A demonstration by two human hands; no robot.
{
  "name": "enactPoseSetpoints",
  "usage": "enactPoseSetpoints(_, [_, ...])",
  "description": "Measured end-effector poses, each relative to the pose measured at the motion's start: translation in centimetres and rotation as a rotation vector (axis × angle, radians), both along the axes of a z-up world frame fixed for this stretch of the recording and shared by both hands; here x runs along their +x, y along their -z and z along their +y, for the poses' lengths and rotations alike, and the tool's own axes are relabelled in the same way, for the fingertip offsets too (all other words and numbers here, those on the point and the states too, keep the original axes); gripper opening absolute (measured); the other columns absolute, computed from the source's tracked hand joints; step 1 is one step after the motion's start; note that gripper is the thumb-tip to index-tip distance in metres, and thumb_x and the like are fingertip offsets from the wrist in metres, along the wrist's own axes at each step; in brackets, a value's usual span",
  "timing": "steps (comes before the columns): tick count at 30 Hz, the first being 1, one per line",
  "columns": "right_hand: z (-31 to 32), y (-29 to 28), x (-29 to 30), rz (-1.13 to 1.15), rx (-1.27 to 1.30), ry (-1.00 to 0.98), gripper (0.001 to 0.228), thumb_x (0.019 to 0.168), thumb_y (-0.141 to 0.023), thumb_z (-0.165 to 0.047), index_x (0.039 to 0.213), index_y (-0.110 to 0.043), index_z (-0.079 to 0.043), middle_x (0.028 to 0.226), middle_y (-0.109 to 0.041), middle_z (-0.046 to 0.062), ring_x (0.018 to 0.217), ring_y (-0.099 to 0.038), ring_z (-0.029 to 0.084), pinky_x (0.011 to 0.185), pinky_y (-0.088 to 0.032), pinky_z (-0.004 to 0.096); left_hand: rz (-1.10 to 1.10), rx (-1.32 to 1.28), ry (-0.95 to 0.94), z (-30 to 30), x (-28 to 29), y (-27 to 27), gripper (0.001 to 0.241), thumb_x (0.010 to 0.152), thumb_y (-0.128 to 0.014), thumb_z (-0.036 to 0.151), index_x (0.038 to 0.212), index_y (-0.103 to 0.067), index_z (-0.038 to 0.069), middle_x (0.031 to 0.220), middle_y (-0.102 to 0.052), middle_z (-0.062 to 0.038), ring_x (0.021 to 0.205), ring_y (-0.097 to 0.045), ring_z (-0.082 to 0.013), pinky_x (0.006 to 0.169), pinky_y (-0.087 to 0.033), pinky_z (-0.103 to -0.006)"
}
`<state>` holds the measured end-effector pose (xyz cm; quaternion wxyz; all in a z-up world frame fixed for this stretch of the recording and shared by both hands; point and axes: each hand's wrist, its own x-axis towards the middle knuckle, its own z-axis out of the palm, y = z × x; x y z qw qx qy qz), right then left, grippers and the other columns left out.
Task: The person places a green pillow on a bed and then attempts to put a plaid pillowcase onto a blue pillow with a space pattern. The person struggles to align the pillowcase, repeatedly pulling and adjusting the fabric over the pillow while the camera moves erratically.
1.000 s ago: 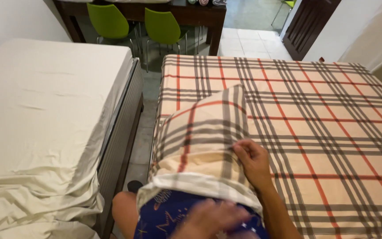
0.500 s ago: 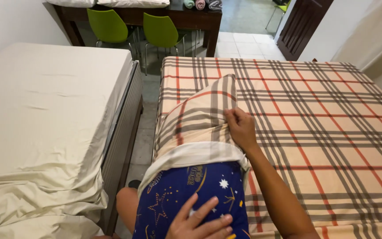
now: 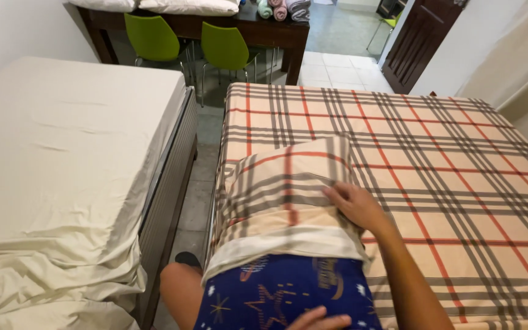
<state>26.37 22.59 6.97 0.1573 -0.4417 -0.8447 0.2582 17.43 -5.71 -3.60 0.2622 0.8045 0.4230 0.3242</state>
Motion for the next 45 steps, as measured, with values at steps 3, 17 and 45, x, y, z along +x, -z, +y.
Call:
enactPoseSetpoints(3, [-0.9,-1.3,1.6,-0.110,-0.162,-0.096,0.042,0.093,-0.061,-0.057,0.079,-0.066,-0.018,0.059,-0.053,-0.002,0.056,-0.047,0.013,0.057,-0.032,0.030,0.478,0.698,-0.378,1.6,-2.2,3.8,0.046,0.112,-0.046,0.034,0.157,-0.052,0.038,0.160,-0.048,0.027,0.144,-0.049,-0.0047,0.118,-0.032,-0.0364])
enactPoseSetpoints(17, [3.5,1.1,3.5,-0.015,-0.488,-0.421,0.038,0.103,-0.069,-0.024,0.068,-0.059,-0.012,0.060,-0.045,-0.003,0.051,-0.037,0.010,0.049,-0.027,0.026,0.034,0.329,-0.347,1.4,-6.3,-2.3,0.048,0.104,-0.054,0.056,0.124,-0.069,0.015,0.139,-0.062,-0.014,0.126,-0.059,-0.0364,0.099,-0.040,-0.0495])
enactPoseSetpoints(45, [2.1,3.7,3.6,0.390,-0.246,-0.045,0.025,0.096,-0.071,-0.020,0.087,-0.078,0.002,0.065,-0.071,0.019,0.055,-0.064,0.028,0.059,-0.052,0.037,-0.062,-0.241,-0.376,15.4,-11.7,-6.6,0.029,0.087,-0.072,0.042,0.095,-0.076,0.015,0.082,-0.070,-0.019,0.089,-0.069,-0.0438,0.078,-0.049,-0.0482])
